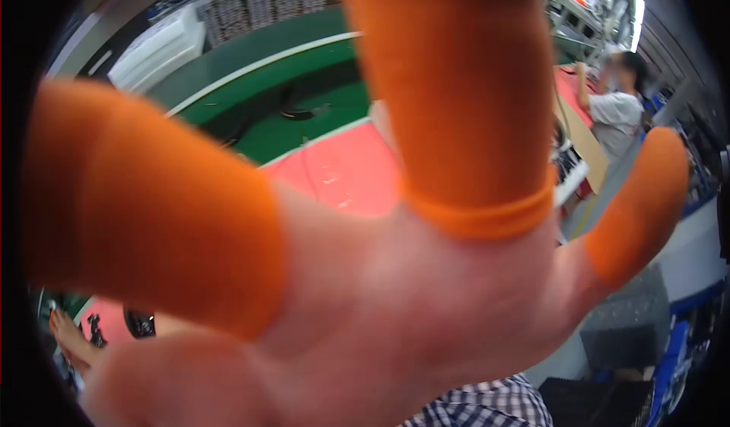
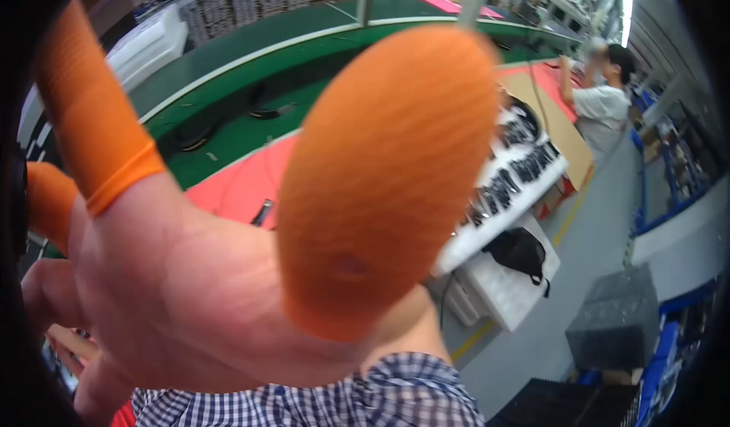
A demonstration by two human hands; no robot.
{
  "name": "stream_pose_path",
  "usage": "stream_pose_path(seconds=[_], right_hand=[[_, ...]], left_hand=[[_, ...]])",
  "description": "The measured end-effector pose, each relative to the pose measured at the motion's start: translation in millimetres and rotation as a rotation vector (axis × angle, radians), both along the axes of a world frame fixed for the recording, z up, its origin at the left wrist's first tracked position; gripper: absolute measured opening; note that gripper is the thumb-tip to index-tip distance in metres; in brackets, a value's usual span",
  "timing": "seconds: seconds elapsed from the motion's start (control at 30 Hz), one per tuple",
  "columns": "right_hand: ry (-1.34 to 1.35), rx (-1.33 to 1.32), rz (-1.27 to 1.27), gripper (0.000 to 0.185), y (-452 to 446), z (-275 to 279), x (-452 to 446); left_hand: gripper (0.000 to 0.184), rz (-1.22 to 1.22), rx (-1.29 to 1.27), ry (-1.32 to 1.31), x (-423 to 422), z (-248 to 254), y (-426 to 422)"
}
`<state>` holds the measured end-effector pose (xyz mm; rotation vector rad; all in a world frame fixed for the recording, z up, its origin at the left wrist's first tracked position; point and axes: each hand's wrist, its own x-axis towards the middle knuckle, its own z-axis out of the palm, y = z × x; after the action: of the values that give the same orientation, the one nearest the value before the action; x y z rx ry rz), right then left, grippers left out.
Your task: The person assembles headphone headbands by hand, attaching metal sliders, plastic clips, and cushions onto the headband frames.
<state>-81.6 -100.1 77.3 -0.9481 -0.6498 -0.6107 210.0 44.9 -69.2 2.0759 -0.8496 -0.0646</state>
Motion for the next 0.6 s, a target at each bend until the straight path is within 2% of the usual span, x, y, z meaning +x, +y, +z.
stream_pose_path(seconds=[0.07,0.13,0.2,0.23,0.27,0.33,0.4,0.43,0.5,0.53,0.6], right_hand=[[0.013,0.01,-0.015,0.072,-14,-3,-8],[0.014,0.042,-0.003,0.072,-12,-3,-13],[-0.014,0.067,0.035,0.072,-96,12,-102],[-0.038,0.081,0.061,0.072,-104,18,-75],[-0.062,0.094,0.094,0.072,-105,18,-70],[0.198,0.074,-0.277,0.061,-159,-26,-87],[0.62,-0.15,-0.745,0.041,-187,-54,-102],[0.776,-0.305,-0.949,0.035,-201,-65,-107],[1.089,-0.98,-1.33,0.029,-222,-72,-122],[1.208,-1.04,-1.328,0.031,-233,-76,-125],[1.346,-0.995,-1.232,0.033,-268,-94,-118]], left_hand=[[0.026,-0.04,0.063,-0.042,-37,10,-30],[0.026,-0.22,0.144,-0.002,-65,12,-36],[0.027,-0.312,0.269,0.197,-121,33,-53],[0.025,-0.275,0.251,-0.025,-139,26,-55],[0.032,-0.422,0.214,-0.125,-142,5,-59],[0.04,-0.497,0.35,-0.221,-172,17,-65],[0.044,-0.524,0.44,-0.199,-188,10,-65],[0.044,-0.518,0.423,-0.183,-190,-2,-65],[0.043,-0.472,0.396,-0.307,-188,-23,-64],[0.043,-0.469,0.399,-0.315,-189,-21,-68],[0.041,-0.507,0.482,-0.203,-192,-11,-72]])
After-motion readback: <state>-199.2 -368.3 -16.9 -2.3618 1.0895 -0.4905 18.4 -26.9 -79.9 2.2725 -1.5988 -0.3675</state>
